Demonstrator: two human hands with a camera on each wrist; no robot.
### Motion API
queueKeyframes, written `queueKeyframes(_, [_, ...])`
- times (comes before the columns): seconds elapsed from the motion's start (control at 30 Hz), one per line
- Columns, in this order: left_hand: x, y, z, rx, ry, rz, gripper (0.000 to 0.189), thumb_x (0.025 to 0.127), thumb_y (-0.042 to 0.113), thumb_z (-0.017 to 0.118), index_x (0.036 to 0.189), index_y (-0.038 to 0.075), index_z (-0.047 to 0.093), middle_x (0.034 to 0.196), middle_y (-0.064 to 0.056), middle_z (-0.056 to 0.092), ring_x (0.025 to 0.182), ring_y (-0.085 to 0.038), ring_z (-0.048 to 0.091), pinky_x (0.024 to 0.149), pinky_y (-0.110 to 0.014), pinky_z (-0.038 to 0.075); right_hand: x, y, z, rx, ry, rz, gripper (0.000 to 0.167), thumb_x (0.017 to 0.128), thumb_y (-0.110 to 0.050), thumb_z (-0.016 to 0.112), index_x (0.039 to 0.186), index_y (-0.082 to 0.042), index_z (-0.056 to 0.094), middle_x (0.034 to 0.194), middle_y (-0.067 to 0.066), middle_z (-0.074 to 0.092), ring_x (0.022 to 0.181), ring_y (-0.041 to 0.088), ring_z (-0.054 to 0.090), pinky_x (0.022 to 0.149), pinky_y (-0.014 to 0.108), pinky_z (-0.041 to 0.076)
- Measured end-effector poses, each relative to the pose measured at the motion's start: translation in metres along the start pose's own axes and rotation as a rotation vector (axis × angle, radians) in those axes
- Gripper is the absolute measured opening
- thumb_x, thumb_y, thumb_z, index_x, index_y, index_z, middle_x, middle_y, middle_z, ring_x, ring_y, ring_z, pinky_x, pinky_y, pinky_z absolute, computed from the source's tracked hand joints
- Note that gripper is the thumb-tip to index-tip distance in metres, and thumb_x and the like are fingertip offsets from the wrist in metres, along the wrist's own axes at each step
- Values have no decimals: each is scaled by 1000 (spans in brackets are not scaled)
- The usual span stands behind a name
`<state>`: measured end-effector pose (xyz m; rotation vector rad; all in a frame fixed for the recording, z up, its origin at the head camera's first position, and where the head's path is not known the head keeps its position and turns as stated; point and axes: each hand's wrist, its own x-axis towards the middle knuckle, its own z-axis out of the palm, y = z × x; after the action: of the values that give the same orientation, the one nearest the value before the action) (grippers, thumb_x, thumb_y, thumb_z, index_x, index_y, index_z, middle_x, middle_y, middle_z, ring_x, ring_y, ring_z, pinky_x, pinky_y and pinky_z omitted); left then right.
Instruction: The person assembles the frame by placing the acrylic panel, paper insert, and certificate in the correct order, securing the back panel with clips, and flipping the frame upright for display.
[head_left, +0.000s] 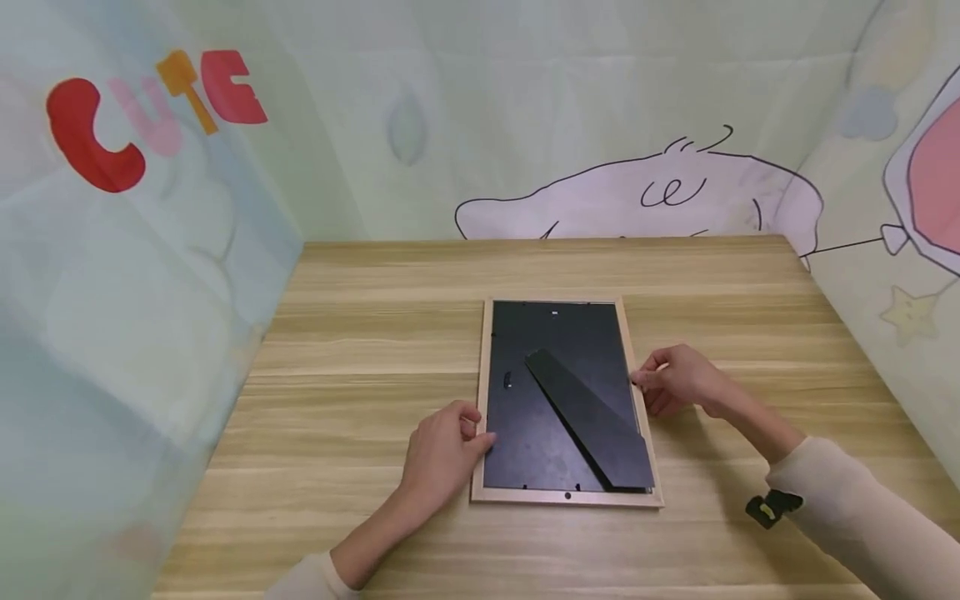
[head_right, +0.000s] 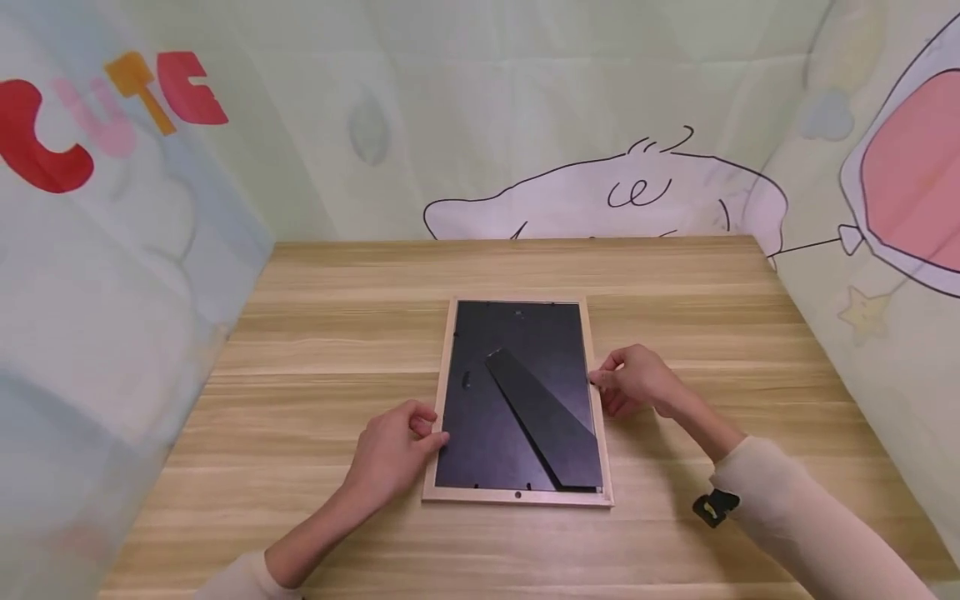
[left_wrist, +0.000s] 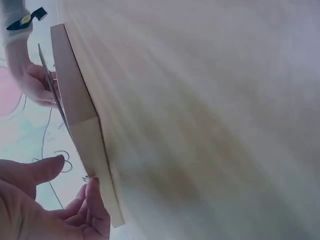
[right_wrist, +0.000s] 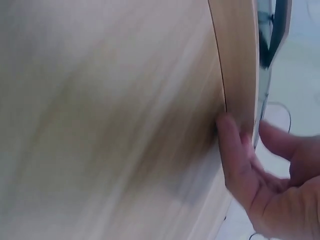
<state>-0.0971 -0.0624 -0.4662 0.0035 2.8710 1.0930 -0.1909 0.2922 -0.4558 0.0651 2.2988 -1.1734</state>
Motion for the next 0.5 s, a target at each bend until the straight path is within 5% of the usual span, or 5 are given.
queueKeyframes(0.2, [3, -6, 2, -79, -68, -114, 34, 84, 25, 80, 113, 11, 69, 84, 1, 75, 75, -11, 66, 68, -31, 50, -5, 0, 10, -77, 210, -44, 24, 95, -21, 69, 93, 2, 65, 72, 7, 69, 63, 16, 70, 58, 35, 61])
queueKeyframes(0.5, [4, -14, 9, -134, -69, -161, 48, 83, 23, 80, 129, 13, 70, 97, -1, 73, 85, -14, 65, 70, -30, 50, -16, -4, 21, 29, 214, -36, 25, 94, -21, 71, 96, 4, 70, 67, 5, 68, 59, 16, 69, 59, 37, 62])
